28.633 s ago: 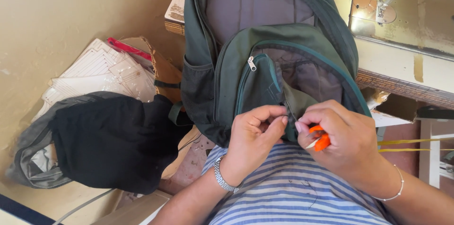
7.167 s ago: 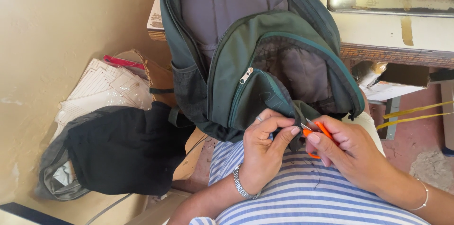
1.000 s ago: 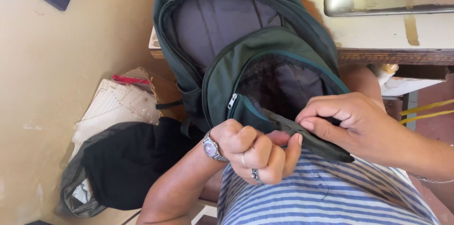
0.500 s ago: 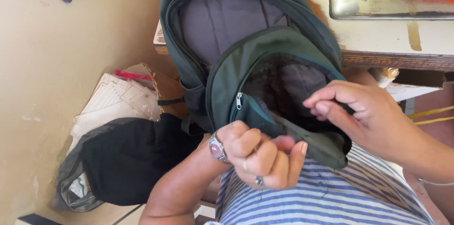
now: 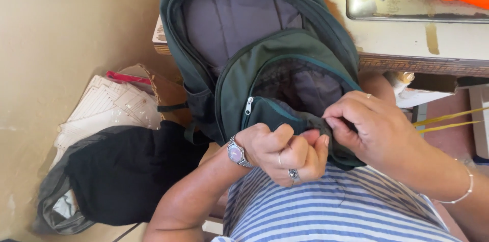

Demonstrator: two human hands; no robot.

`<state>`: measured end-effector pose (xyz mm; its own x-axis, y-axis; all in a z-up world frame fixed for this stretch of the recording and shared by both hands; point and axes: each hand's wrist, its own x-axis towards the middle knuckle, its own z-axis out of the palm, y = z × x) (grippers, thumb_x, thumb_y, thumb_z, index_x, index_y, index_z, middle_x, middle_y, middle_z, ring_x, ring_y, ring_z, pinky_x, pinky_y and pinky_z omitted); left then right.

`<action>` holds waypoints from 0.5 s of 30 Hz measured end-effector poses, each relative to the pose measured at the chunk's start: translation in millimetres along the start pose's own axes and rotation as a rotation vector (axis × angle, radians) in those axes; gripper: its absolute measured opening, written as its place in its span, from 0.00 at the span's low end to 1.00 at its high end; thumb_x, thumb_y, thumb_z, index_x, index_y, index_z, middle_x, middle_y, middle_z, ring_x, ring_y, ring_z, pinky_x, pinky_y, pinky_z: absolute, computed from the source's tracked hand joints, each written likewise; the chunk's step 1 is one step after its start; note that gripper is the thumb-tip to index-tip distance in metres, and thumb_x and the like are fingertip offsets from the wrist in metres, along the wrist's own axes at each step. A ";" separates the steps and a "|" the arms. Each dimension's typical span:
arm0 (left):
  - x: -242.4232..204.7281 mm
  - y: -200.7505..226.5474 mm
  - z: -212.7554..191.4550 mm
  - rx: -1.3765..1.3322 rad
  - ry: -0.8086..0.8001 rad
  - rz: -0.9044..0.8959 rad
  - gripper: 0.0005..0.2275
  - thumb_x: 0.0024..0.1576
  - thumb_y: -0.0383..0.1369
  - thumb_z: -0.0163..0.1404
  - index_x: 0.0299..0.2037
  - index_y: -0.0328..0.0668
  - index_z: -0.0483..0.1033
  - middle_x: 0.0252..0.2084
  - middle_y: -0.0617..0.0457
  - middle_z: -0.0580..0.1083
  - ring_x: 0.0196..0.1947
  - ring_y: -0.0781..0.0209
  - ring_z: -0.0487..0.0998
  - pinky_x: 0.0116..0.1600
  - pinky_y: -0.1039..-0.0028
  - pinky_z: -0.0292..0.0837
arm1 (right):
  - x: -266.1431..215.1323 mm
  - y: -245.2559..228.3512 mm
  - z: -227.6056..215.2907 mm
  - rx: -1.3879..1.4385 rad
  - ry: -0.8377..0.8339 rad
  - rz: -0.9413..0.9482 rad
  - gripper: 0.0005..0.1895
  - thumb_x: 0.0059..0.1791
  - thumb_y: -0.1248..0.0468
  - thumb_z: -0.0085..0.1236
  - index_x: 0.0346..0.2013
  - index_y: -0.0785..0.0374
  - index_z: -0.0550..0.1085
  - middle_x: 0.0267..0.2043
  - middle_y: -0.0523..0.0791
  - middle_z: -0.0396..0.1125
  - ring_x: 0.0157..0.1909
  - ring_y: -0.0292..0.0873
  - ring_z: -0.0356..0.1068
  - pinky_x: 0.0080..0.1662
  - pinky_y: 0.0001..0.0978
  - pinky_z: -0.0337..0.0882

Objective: Trimming loose threads from a green backpack using orange thread nippers at a sewing workstation.

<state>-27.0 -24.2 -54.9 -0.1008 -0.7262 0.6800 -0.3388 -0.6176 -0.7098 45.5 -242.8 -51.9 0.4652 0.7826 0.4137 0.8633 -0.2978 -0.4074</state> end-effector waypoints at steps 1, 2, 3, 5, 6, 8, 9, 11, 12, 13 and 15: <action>3.4 3.6 3.9 0.005 0.008 0.006 0.10 0.55 0.18 0.52 0.37 0.48 0.76 0.34 0.65 0.63 0.32 0.70 0.62 0.35 0.77 0.56 | -0.7 1.2 -0.6 -0.008 0.006 -0.003 0.03 0.53 0.67 0.53 0.35 0.56 0.72 0.30 0.39 0.66 0.32 0.41 0.67 0.38 0.32 0.66; 6.9 7.1 7.9 -0.025 0.053 -0.110 0.05 0.57 0.23 0.50 0.34 0.46 0.74 0.36 0.62 0.64 0.35 0.69 0.65 0.37 0.76 0.63 | -1.3 2.6 -1.4 0.002 -0.006 0.016 0.03 0.54 0.65 0.52 0.35 0.56 0.72 0.30 0.39 0.67 0.33 0.40 0.67 0.40 0.32 0.65; 10.7 12.5 9.2 -0.064 0.095 -0.232 0.04 0.59 0.28 0.49 0.32 0.45 0.72 0.38 0.60 0.64 0.38 0.68 0.68 0.39 0.74 0.70 | -4.3 1.4 -1.2 0.018 -0.025 0.043 0.04 0.54 0.63 0.52 0.35 0.56 0.72 0.30 0.39 0.67 0.33 0.40 0.68 0.42 0.32 0.65; 16.9 -2.1 1.6 -0.185 -0.001 -0.222 0.04 0.62 0.28 0.46 0.36 0.44 0.73 0.40 0.55 0.70 0.41 0.62 0.75 0.46 0.70 0.75 | -5.2 6.7 -1.7 0.055 -0.036 0.063 0.04 0.54 0.62 0.52 0.37 0.56 0.73 0.31 0.40 0.68 0.34 0.41 0.69 0.41 0.33 0.67; 20.8 -9.3 -0.9 -0.302 -0.100 -0.210 0.06 0.65 0.27 0.43 0.41 0.43 0.74 0.41 0.51 0.75 0.44 0.57 0.82 0.54 0.66 0.80 | -6.2 10.1 -3.2 0.093 -0.048 0.077 0.05 0.54 0.61 0.52 0.38 0.57 0.74 0.32 0.41 0.68 0.35 0.43 0.70 0.40 0.34 0.69; 17.8 -6.3 -3.1 -0.429 -0.105 -0.311 0.07 0.66 0.26 0.43 0.43 0.37 0.76 0.43 0.47 0.76 0.45 0.53 0.82 0.57 0.61 0.80 | -0.7 11.3 -2.1 0.089 -0.006 -0.002 0.06 0.55 0.60 0.49 0.38 0.57 0.73 0.31 0.42 0.67 0.33 0.43 0.68 0.42 0.36 0.66; 17.1 -4.6 -1.4 -0.567 -0.124 -0.416 0.08 0.66 0.24 0.43 0.45 0.32 0.78 0.44 0.43 0.77 0.46 0.48 0.82 0.60 0.56 0.80 | 0.1 12.5 -3.3 0.100 0.028 -0.075 0.08 0.55 0.59 0.47 0.39 0.58 0.72 0.31 0.43 0.66 0.31 0.44 0.67 0.44 0.39 0.64; 11.6 -0.4 -3.4 -0.659 -0.117 -0.452 0.10 0.66 0.23 0.41 0.44 0.29 0.77 0.45 0.41 0.75 0.47 0.46 0.79 0.58 0.53 0.81 | -4.9 14.2 9.1 0.103 0.031 -0.014 0.03 0.52 0.63 0.51 0.37 0.56 0.72 0.31 0.42 0.67 0.31 0.45 0.68 0.41 0.37 0.66; 7.5 0.9 -1.8 -0.742 -0.140 -0.501 0.11 0.65 0.21 0.38 0.44 0.26 0.77 0.46 0.40 0.73 0.48 0.44 0.77 0.56 0.50 0.83 | -6.0 17.4 15.0 0.135 0.023 0.036 0.03 0.49 0.67 0.55 0.36 0.55 0.73 0.31 0.42 0.68 0.32 0.45 0.69 0.38 0.36 0.69; 9.5 0.1 2.8 -0.761 -0.111 -0.479 0.11 0.65 0.21 0.38 0.44 0.26 0.77 0.46 0.40 0.73 0.48 0.44 0.77 0.56 0.50 0.83 | -4.9 16.0 15.2 0.104 0.040 0.054 0.03 0.49 0.67 0.55 0.36 0.55 0.73 0.31 0.42 0.68 0.32 0.45 0.69 0.38 0.36 0.69; 10.3 0.4 7.8 -0.534 -0.145 -0.312 0.07 0.64 0.23 0.43 0.38 0.37 0.75 0.40 0.46 0.75 0.40 0.54 0.77 0.49 0.64 0.83 | -2.2 12.8 21.2 0.277 0.062 0.017 0.03 0.52 0.71 0.52 0.37 0.60 0.70 0.32 0.45 0.67 0.31 0.46 0.68 0.36 0.35 0.70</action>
<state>-20.9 -34.3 -49.6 0.1928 -0.5931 0.7817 -0.7555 -0.5981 -0.2674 51.4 -236.8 -75.3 0.4977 0.7412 0.4504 0.7730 -0.1436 -0.6179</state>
